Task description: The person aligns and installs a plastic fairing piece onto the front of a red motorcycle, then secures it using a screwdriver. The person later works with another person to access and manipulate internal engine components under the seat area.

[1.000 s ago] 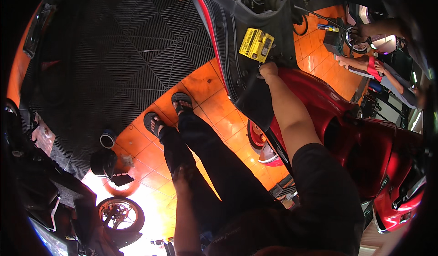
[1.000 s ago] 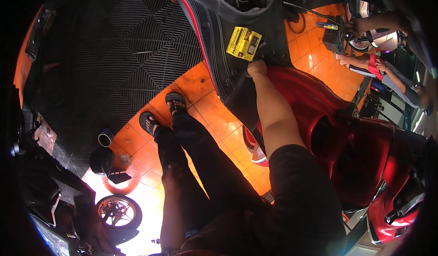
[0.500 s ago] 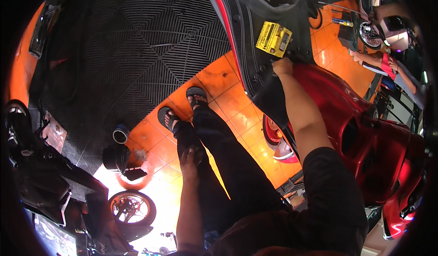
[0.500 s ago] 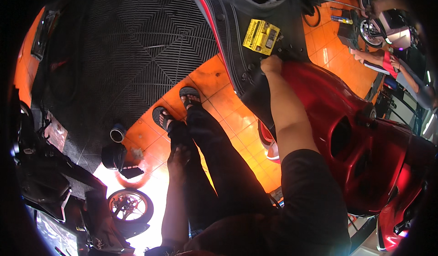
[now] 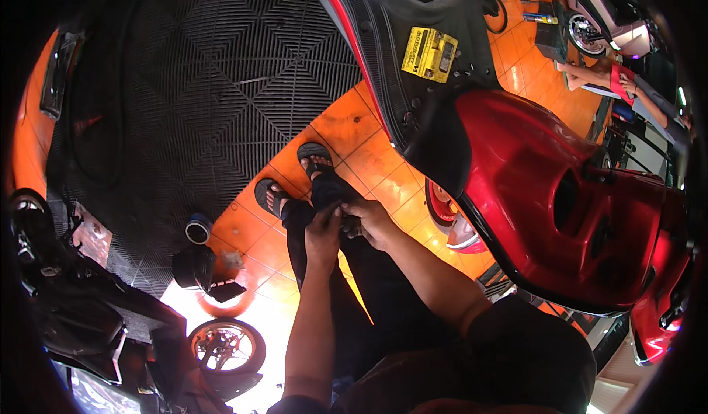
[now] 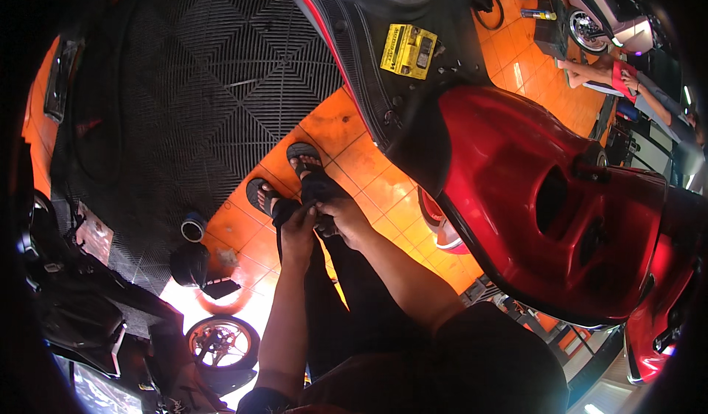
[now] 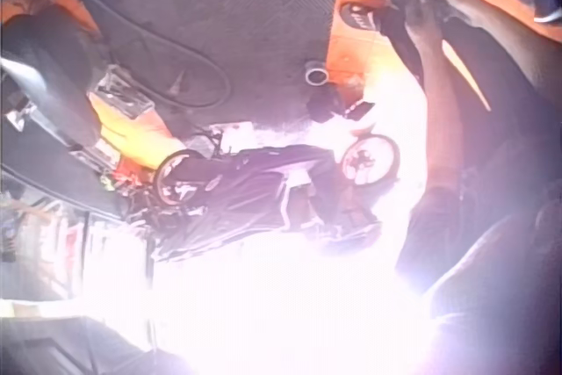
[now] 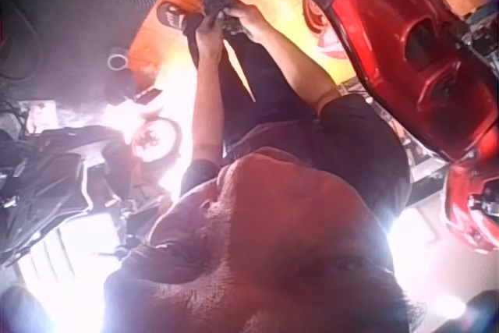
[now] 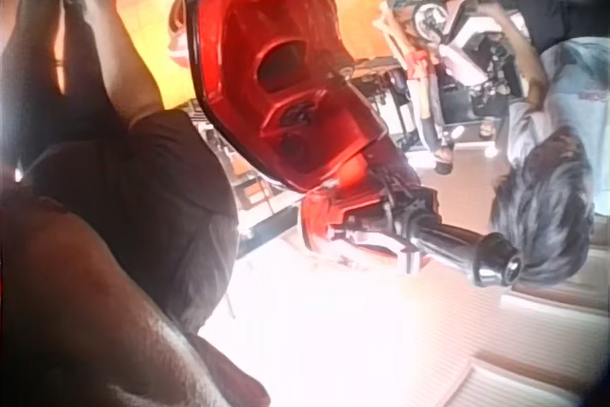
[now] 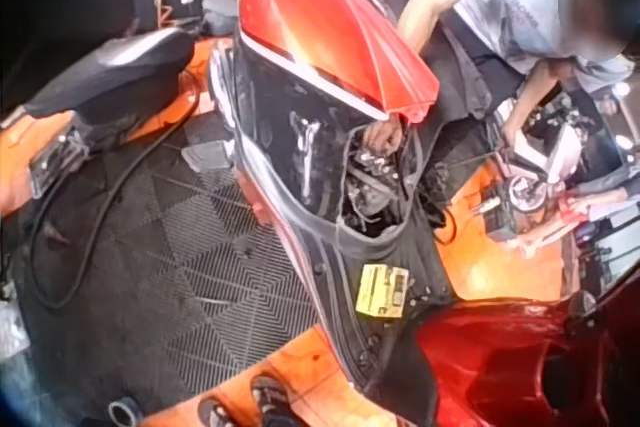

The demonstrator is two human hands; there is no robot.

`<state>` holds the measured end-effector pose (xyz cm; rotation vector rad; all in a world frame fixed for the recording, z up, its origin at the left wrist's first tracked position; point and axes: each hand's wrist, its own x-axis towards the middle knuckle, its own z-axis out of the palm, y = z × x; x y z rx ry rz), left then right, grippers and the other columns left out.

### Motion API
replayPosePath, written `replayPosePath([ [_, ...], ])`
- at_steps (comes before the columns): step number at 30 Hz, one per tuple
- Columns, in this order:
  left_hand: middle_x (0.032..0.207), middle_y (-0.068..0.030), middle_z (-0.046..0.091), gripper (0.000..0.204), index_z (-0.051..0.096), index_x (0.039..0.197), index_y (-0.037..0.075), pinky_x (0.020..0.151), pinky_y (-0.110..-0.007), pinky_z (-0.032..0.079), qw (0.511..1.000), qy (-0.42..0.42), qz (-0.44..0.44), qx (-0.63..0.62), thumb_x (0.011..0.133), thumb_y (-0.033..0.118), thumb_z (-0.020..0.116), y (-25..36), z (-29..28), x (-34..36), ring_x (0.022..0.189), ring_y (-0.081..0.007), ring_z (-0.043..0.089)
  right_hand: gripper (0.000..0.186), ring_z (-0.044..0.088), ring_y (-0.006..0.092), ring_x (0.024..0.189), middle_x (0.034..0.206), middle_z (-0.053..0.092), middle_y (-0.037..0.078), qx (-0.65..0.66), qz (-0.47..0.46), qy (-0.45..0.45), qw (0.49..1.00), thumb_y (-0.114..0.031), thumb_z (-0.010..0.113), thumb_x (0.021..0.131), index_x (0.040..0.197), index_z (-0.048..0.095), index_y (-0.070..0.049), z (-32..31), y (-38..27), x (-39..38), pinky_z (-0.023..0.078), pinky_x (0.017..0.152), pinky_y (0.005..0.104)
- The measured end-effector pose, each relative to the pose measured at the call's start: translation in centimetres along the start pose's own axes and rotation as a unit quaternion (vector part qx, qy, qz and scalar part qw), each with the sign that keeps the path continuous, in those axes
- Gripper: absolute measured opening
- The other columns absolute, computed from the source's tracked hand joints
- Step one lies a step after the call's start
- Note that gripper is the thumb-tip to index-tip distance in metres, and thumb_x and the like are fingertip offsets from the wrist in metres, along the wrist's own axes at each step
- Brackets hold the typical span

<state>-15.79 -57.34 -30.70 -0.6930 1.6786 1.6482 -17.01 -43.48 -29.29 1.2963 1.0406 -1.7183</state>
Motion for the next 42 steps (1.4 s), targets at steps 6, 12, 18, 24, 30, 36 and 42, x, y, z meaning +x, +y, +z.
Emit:
replayPosePath([
  [6,0.081,-0.0111,0.069,0.026,0.067,0.101,-0.003,0.068,-0.028,0.049,0.999,-0.015,-0.017,0.036,0.090,0.020,0.067,-3.1,-2.0,-1.6,0.075,-0.0132,0.063,0.021,0.058,0.0106,0.065,0.077,0.062,0.002,-0.123,0.041,-0.046,0.991,-0.026,0.059,0.094,0.095,0.068,-0.007,-1.3,2.3,0.2,0.048,0.054,0.0262],
  [12,0.088,-0.0101,0.067,0.020,0.063,0.097,0.000,0.068,-0.030,0.052,0.981,0.002,-0.160,-0.112,0.091,0.018,0.060,-5.5,-5.8,-3.7,0.074,-0.0201,0.066,0.039,0.066,0.0283,0.086,0.092,0.067,0.018,-0.502,-0.079,0.065,0.859,-0.037,0.063,0.089,0.102,0.065,-0.001,-4.2,7.0,0.5,0.052,0.077,0.0373],
  [18,0.089,-0.0117,0.067,0.021,0.058,0.101,0.001,0.065,-0.029,0.051,0.971,0.052,-0.191,-0.138,0.090,0.018,0.055,-5.9,-14.4,-5.1,0.071,-0.0207,0.065,0.048,0.057,0.0381,0.113,0.117,0.063,0.023,-0.500,-0.063,0.121,0.855,-0.044,0.061,0.088,0.113,0.064,-0.003,-2.5,3.8,-2.5,0.044,0.098,0.0413],
  [24,0.092,-0.0128,0.065,0.024,0.056,0.102,0.000,0.061,-0.030,0.050,0.966,0.073,-0.213,-0.129,0.090,0.021,0.055,-6.7,-22.7,-8.9,0.070,-0.0211,0.063,0.047,0.059,0.0375,0.111,0.115,0.063,0.023,-0.508,-0.090,0.138,0.846,-0.044,0.058,0.089,0.110,0.066,-0.003,-1.5,2.0,-5.2,0.046,0.095,0.0427],
  [30,0.096,-0.0150,0.066,0.025,0.051,0.107,-0.002,0.066,-0.035,0.055,0.960,0.119,-0.237,-0.091,0.090,0.015,0.057,2.1,-24.7,-13.3,0.074,-0.0244,0.065,0.043,0.064,0.0359,0.099,0.100,0.069,0.021,-0.472,-0.046,0.209,0.855,-0.042,0.064,0.083,0.095,0.071,-0.001,-3.8,1.5,-8.2,0.050,0.088,0.0436],
  [36,0.091,-0.0091,0.066,0.020,0.056,0.108,0.006,0.054,-0.032,0.052,0.985,0.091,-0.140,-0.046,0.090,0.013,0.057,7.5,-29.7,-7.7,0.066,-0.0211,0.064,0.044,0.066,0.0327,0.083,0.087,0.068,0.019,-0.454,-0.066,0.223,0.860,-0.041,0.057,0.087,0.088,0.071,0.001,-4.4,0.2,-8.2,0.052,0.079,0.0431],
  [42,0.080,-0.0075,0.059,0.026,0.058,0.105,-0.003,0.052,-0.029,0.047,0.986,0.147,0.018,0.079,0.093,0.020,0.057,28.2,-24.6,0.8,0.062,-0.0142,0.055,0.044,0.066,0.0202,0.058,0.063,0.067,0.007,-0.425,0.029,0.185,0.886,-0.044,0.058,0.091,0.075,0.071,-0.005,-2.7,-2.5,-6.9,0.053,0.057,0.0381],
])
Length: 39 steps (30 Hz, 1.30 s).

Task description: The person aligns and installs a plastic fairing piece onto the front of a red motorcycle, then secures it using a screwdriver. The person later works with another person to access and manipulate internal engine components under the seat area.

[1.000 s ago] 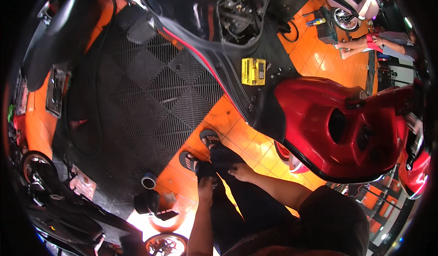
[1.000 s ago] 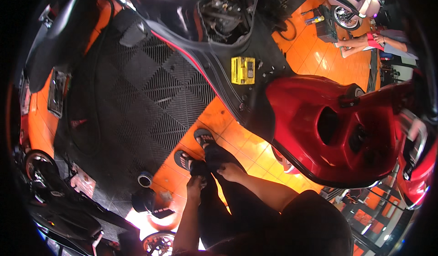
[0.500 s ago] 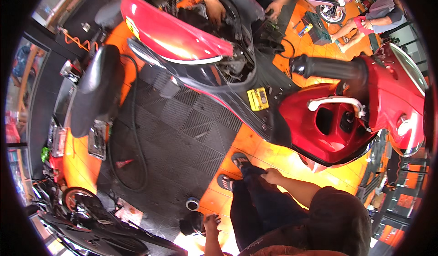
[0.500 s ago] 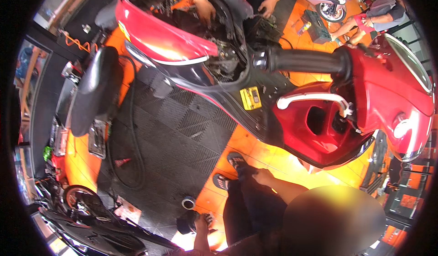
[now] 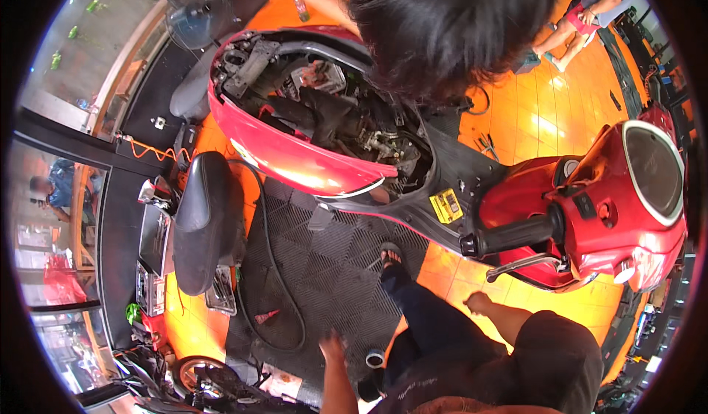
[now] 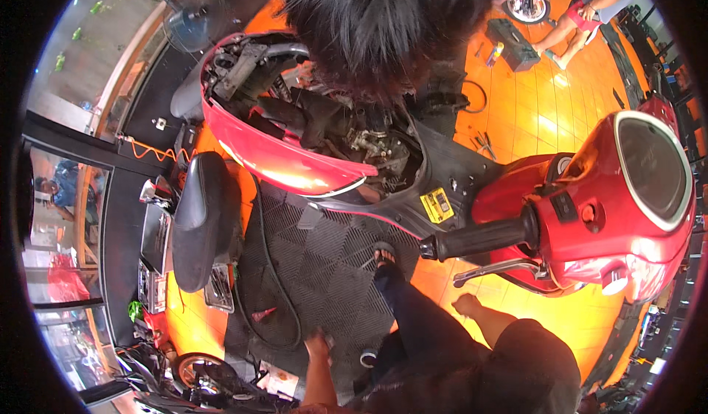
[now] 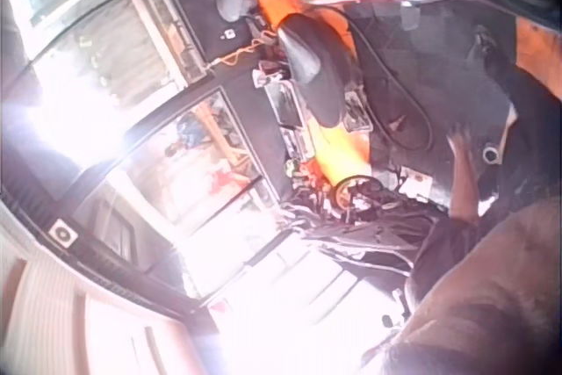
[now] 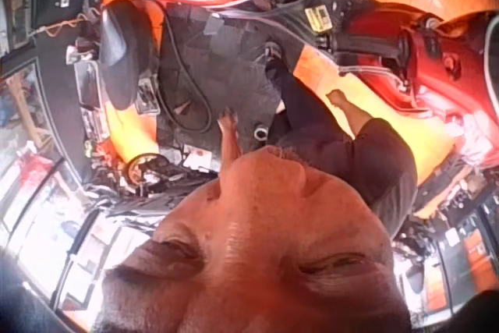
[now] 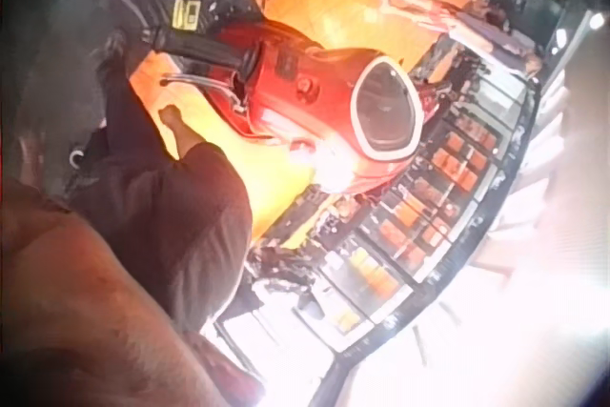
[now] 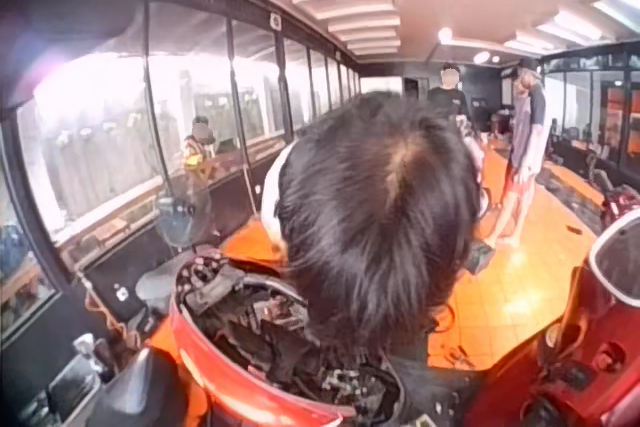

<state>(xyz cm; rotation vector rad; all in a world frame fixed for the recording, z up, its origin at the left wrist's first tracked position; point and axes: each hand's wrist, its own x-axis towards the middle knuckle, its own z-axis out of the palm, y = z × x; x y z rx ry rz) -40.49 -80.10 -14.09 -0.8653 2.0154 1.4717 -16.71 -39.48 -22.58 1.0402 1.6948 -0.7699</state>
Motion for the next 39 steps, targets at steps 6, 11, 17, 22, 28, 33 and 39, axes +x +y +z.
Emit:
replayPosePath([
  [6,0.074,0.0007,0.053,0.027,0.057,0.086,0.001,0.058,-0.027,0.040,0.972,0.005,0.225,-0.060,0.096,0.026,0.059,25.7,6.6,10.0,0.066,-0.0094,0.047,0.033,0.063,0.0200,0.065,0.080,0.063,0.009,0.286,-0.030,0.036,0.957,-0.032,0.061,0.092,0.101,0.061,0.000,-4.7,-5.1,-2.2,0.052,0.055,0.0342],
  [11,0.083,-0.0032,0.056,0.025,0.059,0.097,-0.002,0.066,-0.026,0.042,0.902,-0.056,0.395,-0.164,0.096,0.024,0.058,43.0,9.7,12.3,0.073,-0.0096,0.050,0.029,0.060,0.0212,0.073,0.083,0.059,0.007,0.398,-0.102,0.065,0.909,-0.032,0.058,0.093,0.102,0.057,-0.004,-4.2,-3.1,0.8,0.050,0.060,0.0379],
  [17,0.093,-0.0069,0.062,0.024,0.063,0.099,-0.002,0.077,-0.030,0.045,0.887,-0.033,0.459,-0.035,0.092,0.021,0.062,53.9,12.1,17.3,0.084,-0.0151,0.057,0.028,0.061,0.0214,0.061,0.080,0.062,0.008,0.425,0.025,0.046,0.904,-0.028,0.062,0.091,0.101,0.061,-0.002,-5.7,-8.7,-4.8,0.051,0.056,0.0362],
  [22,0.109,-0.0136,0.064,0.023,0.068,0.096,0.004,0.090,-0.041,0.044,0.747,0.036,0.637,0.186,0.090,0.025,0.062,61.9,17.4,23.7,0.103,-0.0326,0.057,0.022,0.060,0.0192,0.058,0.075,0.061,0.007,0.369,0.022,0.100,0.924,-0.025,0.063,0.089,0.093,0.062,-0.004,-6.6,-12.3,-9.0,0.050,0.052,0.0331],
  [28,0.132,-0.0109,0.055,0.028,0.067,0.106,0.010,0.110,-0.048,0.029,0.702,0.115,0.625,0.322,0.091,0.032,0.059,64.7,20.6,29.6,0.135,-0.0391,0.031,0.022,0.061,0.0167,0.060,0.078,0.065,0.007,0.352,0.082,0.162,0.918,-0.023,0.066,0.089,0.094,0.064,-0.002,-8.5,-20.8,-10.6,0.049,0.053,0.0322],
  [33,0.139,-0.0083,0.049,0.033,0.065,0.118,0.016,0.113,-0.057,0.020,0.799,0.092,0.488,0.339,0.091,0.033,0.058,65.1,21.5,30.2,0.145,-0.0374,0.013,0.022,0.057,0.0143,0.054,0.067,0.060,0.006,0.426,0.101,0.333,0.835,-0.023,0.064,0.088,0.092,0.066,-0.002,-13.3,-26.7,-6.6,0.045,0.048,0.0297],
  [39,0.142,-0.0084,0.046,0.040,0.062,0.125,0.018,0.111,-0.057,0.023,0.807,0.074,0.457,0.367,0.090,0.038,0.057,65.9,21.5,28.9,0.145,-0.0380,0.013,0.031,0.062,0.0369,0.094,0.108,0.063,0.026,0.376,0.020,0.411,0.831,-0.025,0.048,0.096,0.115,0.064,-0.006,-23.2,-34.9,-6.5,0.047,0.078,0.0444],
])
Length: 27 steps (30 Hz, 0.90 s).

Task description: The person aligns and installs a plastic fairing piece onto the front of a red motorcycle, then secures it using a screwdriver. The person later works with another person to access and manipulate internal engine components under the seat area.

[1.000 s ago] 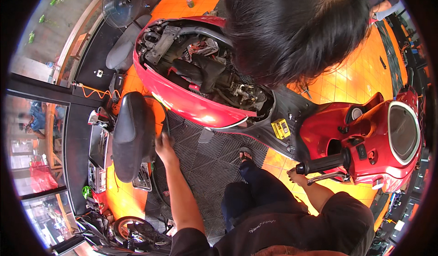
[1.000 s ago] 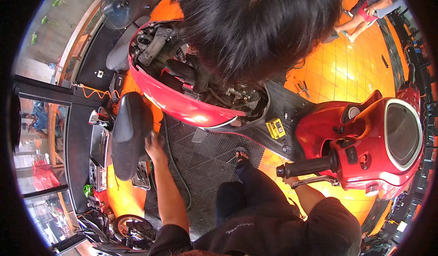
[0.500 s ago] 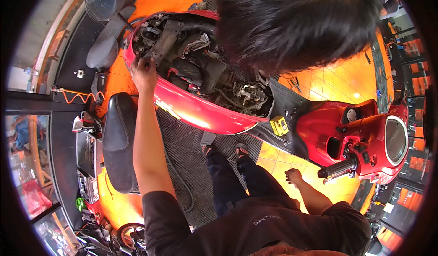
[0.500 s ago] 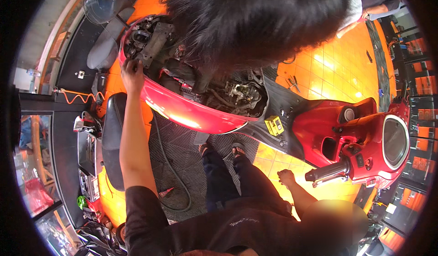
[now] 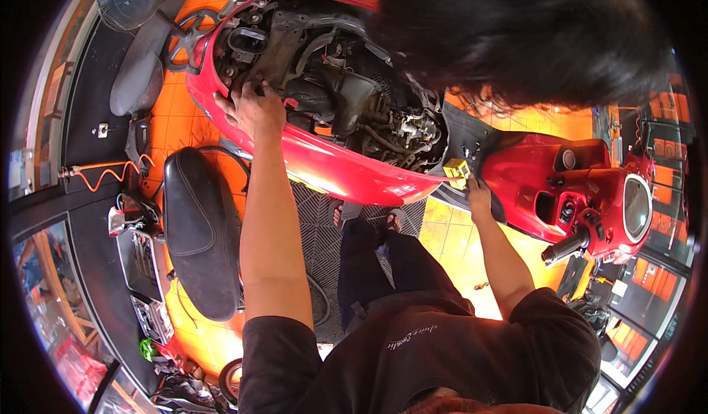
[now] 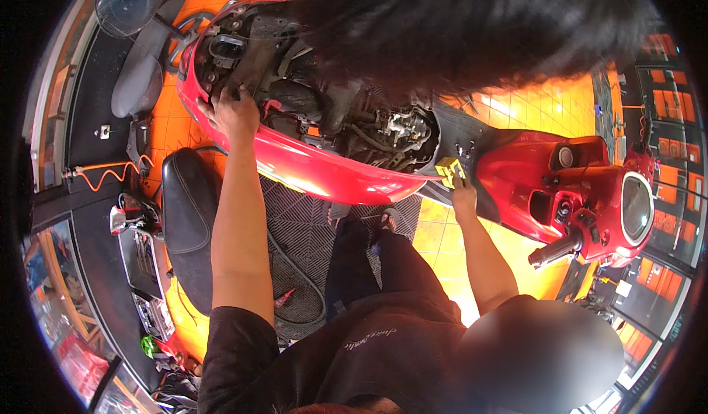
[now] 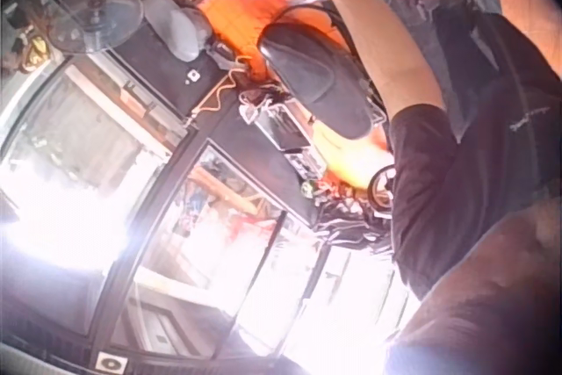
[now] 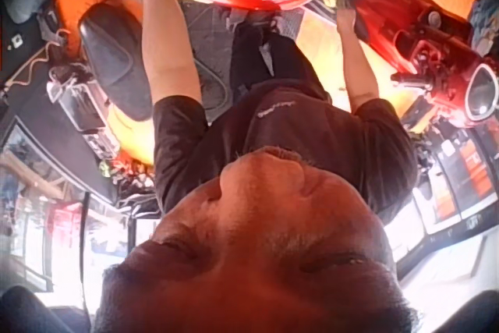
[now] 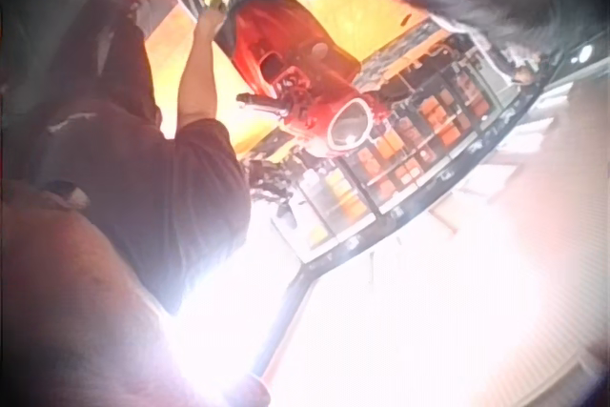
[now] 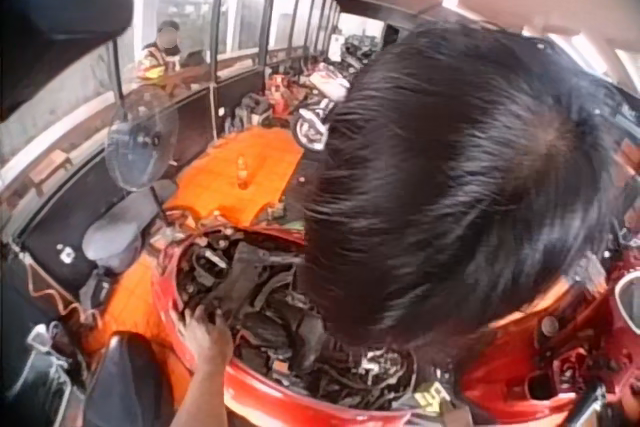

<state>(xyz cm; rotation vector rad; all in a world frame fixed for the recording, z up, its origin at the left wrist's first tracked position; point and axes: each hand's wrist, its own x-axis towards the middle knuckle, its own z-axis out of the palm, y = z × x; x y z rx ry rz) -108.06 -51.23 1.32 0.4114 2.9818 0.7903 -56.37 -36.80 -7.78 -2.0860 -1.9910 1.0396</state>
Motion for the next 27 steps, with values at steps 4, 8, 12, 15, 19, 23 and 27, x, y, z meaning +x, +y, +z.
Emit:
replayPosePath([
  [4,0.141,-0.0091,0.048,0.038,0.064,0.123,0.018,0.110,-0.059,0.023,0.999,0.031,0.010,0.012,0.089,0.036,0.058,-0.6,0.3,0.3,0.144,-0.0378,0.014,0.053,0.061,0.0390,0.097,0.102,0.065,0.025,0.082,-0.048,0.024,0.995,-0.048,0.048,0.096,0.109,0.066,0.001,1.2,-8.1,-1.8,0.047,0.087,0.0408],
  [8,0.137,-0.0124,0.051,0.039,0.066,0.118,0.012,0.110,-0.061,0.024,0.998,0.053,0.041,0.005,0.089,0.037,0.059,-0.2,1.8,0.1,0.144,-0.0388,0.016,0.053,0.062,0.0398,0.094,0.094,0.065,0.023,-0.049,-0.117,-0.018,0.992,-0.051,0.050,0.093,0.101,0.067,-0.001,1.0,-7.6,-2.9,0.047,0.085,0.0416],
  [12,0.131,-0.0170,0.056,0.049,0.063,0.121,0.007,0.114,-0.057,0.017,0.982,0.020,0.176,0.063,0.091,0.044,0.054,-3.0,3.5,1.7,0.140,-0.0396,0.025,0.052,0.063,0.0389,0.085,0.084,0.064,0.022,-0.036,-0.116,-0.056,0.991,-0.050,0.053,0.092,0.088,0.068,0.000,-0.8,-7.9,-3.3,0.048,0.075,0.0429],
  [15,0.130,-0.0155,0.058,0.051,0.061,0.125,0.008,0.112,-0.050,0.021,0.921,0.065,0.246,0.294,0.097,0.046,0.044,-9.0,4.6,5.7,0.125,-0.0420,0.047,0.051,0.063,0.0342,0.080,0.078,0.064,0.021,0.020,-0.113,-0.075,0.991,-0.050,0.056,0.091,0.085,0.068,-0.001,-0.9,-6.8,-2.0,0.048,0.072,0.0406],
  [19,0.119,-0.0145,0.065,0.045,0.044,0.143,0.026,0.088,-0.042,0.051,0.791,-0.031,0.186,0.582,0.098,0.023,0.039,-8.4,3.7,9.4,0.103,-0.0255,0.066,0.046,0.065,0.0200,0.088,0.095,0.069,0.012,0.365,-0.022,-0.151,0.919,-0.043,0.058,0.093,0.109,0.065,-0.001,1.6,1.9,6.9,0.047,0.077,0.0322],
  [23,0.129,-0.0133,0.059,0.044,0.054,0.132,0.000,0.098,-0.037,0.047,0.964,-0.129,0.111,-0.205,0.093,0.016,0.041,-11.1,0.6,13.2,0.115,-0.0237,0.058,0.047,0.063,0.0198,0.101,0.110,0.067,0.013,0.474,-0.073,-0.224,0.848,-0.039,0.058,0.094,0.118,0.062,0.002,5.9,4.6,8.6,0.047,0.085,0.0302],
  [27,0.133,-0.0137,0.055,0.043,0.053,0.132,-0.002,0.103,-0.036,0.044,0.953,-0.180,0.140,-0.200,0.096,0.020,0.043,-12.2,-2.3,15.9,0.119,-0.0235,0.055,0.045,0.068,0.0216,0.085,0.104,0.068,0.016,0.482,-0.014,-0.328,0.812,-0.035,0.057,0.095,0.117,0.059,0.003,10.2,6.2,5.5,0.049,0.083,0.0327],
])
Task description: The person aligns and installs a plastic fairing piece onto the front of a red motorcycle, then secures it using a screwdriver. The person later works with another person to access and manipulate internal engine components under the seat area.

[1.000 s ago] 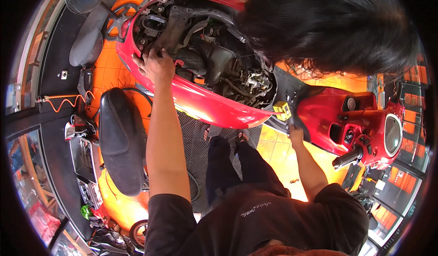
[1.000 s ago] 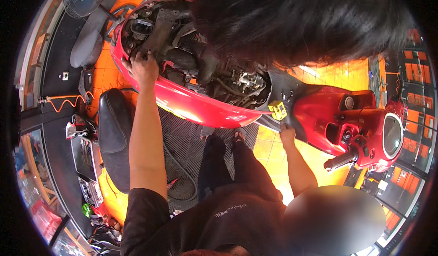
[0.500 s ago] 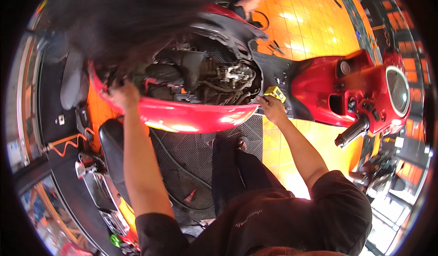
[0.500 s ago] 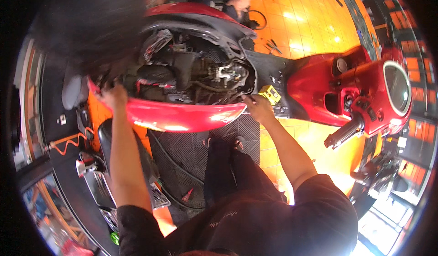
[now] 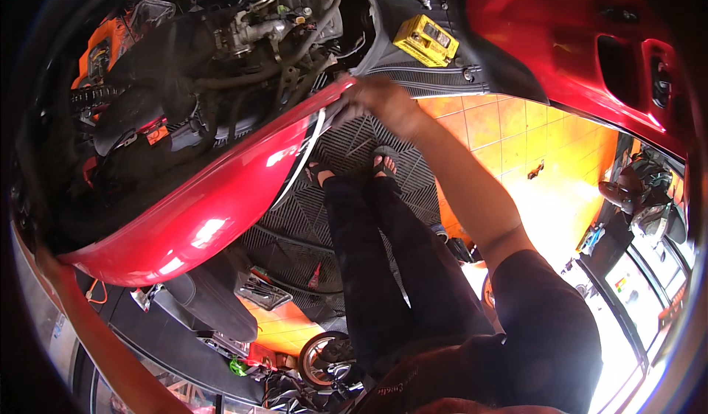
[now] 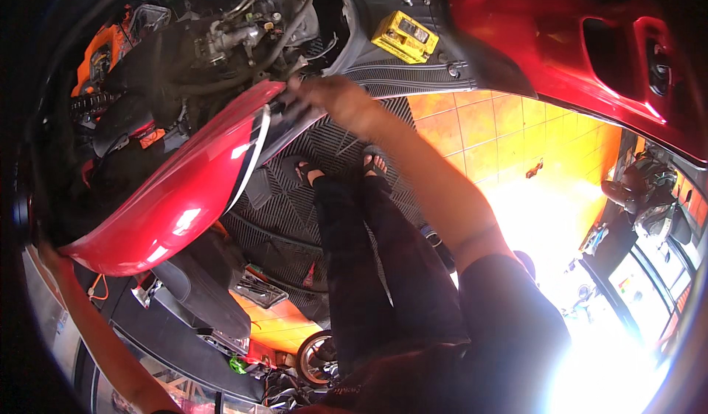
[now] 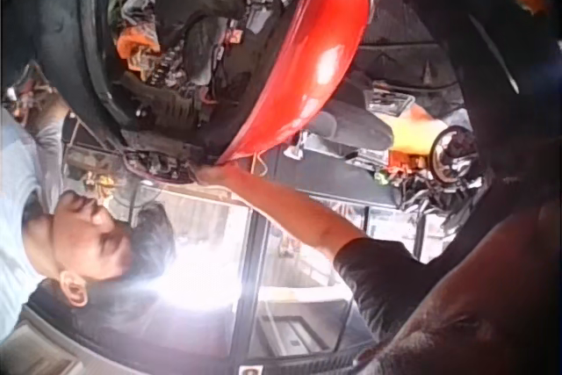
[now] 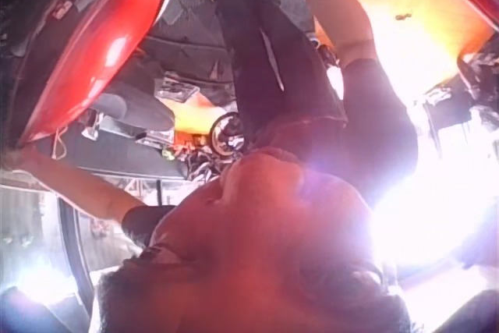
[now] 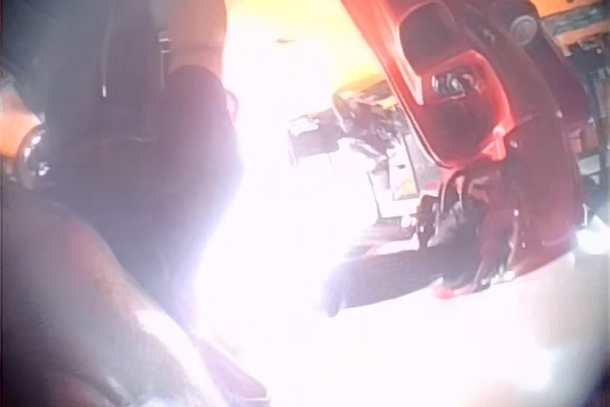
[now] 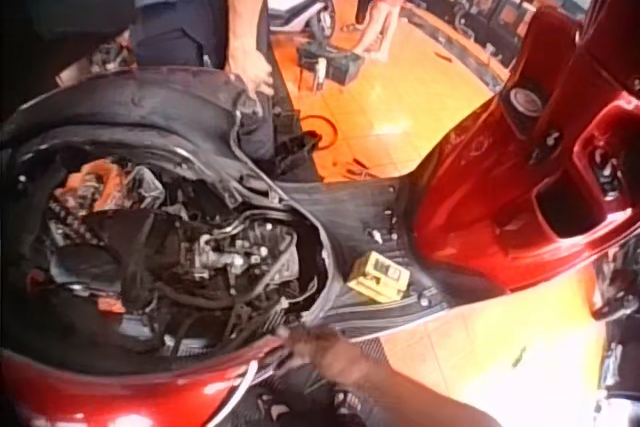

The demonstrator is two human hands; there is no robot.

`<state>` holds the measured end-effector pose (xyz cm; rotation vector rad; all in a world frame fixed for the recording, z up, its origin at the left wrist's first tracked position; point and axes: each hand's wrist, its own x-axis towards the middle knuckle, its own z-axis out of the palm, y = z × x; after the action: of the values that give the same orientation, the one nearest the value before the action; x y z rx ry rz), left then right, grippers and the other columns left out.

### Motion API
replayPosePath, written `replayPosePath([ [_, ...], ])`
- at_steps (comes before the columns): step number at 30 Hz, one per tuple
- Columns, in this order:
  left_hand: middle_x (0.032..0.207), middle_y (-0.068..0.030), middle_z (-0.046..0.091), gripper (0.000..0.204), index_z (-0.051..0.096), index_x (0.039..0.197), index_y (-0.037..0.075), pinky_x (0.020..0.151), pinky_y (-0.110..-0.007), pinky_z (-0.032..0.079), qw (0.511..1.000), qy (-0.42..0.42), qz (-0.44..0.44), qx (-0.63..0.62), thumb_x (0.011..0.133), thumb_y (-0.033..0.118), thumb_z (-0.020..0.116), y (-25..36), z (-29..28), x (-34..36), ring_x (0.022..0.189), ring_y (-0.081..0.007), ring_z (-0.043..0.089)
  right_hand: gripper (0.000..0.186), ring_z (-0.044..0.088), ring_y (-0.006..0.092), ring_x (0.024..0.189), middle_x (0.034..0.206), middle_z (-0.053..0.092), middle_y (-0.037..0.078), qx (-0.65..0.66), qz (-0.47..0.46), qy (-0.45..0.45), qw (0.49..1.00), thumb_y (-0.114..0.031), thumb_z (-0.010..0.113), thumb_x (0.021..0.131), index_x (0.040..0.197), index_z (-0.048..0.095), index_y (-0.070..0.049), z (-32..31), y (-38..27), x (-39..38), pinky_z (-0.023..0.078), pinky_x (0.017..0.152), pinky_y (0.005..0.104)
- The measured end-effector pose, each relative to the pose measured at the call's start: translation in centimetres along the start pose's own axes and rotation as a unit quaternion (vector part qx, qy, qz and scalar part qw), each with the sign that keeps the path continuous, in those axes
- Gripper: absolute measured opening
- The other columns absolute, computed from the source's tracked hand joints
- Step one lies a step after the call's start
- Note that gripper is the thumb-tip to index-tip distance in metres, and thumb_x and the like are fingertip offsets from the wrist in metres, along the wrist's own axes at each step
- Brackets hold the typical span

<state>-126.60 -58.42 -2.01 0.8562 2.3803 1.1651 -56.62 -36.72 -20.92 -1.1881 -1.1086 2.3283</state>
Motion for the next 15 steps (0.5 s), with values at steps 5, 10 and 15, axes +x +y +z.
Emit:
replayPosePath([
  [5,0.134,-0.0139,0.054,0.042,0.052,0.133,-0.002,0.103,-0.036,0.044,0.999,-0.046,0.014,-0.009,0.098,0.020,0.043,-2.8,-3.5,1.3,0.120,-0.0231,0.055,0.037,0.069,0.0221,0.080,0.099,0.069,0.015,0.105,0.085,0.118,0.984,-0.027,0.060,0.094,0.115,0.060,0.003,0.7,10.3,-1.4,0.052,0.076,0.0314],
  [10,0.135,-0.0138,0.053,0.040,0.053,0.132,-0.003,0.104,-0.036,0.043,0.952,-0.047,0.216,0.212,0.099,0.015,0.040,-3.5,-1.3,0.7,0.120,-0.0243,0.054,0.036,0.069,0.0196,0.083,0.096,0.069,0.014,-0.224,0.022,0.109,0.968,-0.023,0.063,0.091,0.117,0.062,0.002,-1.8,16.3,-3.7,0.053,0.074,0.0309],
  [15,0.130,-0.0141,0.056,0.039,0.056,0.127,-0.004,0.103,-0.035,0.043,0.950,-0.009,0.201,0.238,0.097,0.013,0.040,-3.1,-1.5,-0.1,0.118,-0.0248,0.054,0.033,0.069,0.0287,0.086,0.099,0.069,0.017,-0.289,0.026,0.209,0.934,-0.026,0.065,0.088,0.113,0.066,-0.005,-3.7,14.9,-2.7,0.054,0.075,0.0377],
])
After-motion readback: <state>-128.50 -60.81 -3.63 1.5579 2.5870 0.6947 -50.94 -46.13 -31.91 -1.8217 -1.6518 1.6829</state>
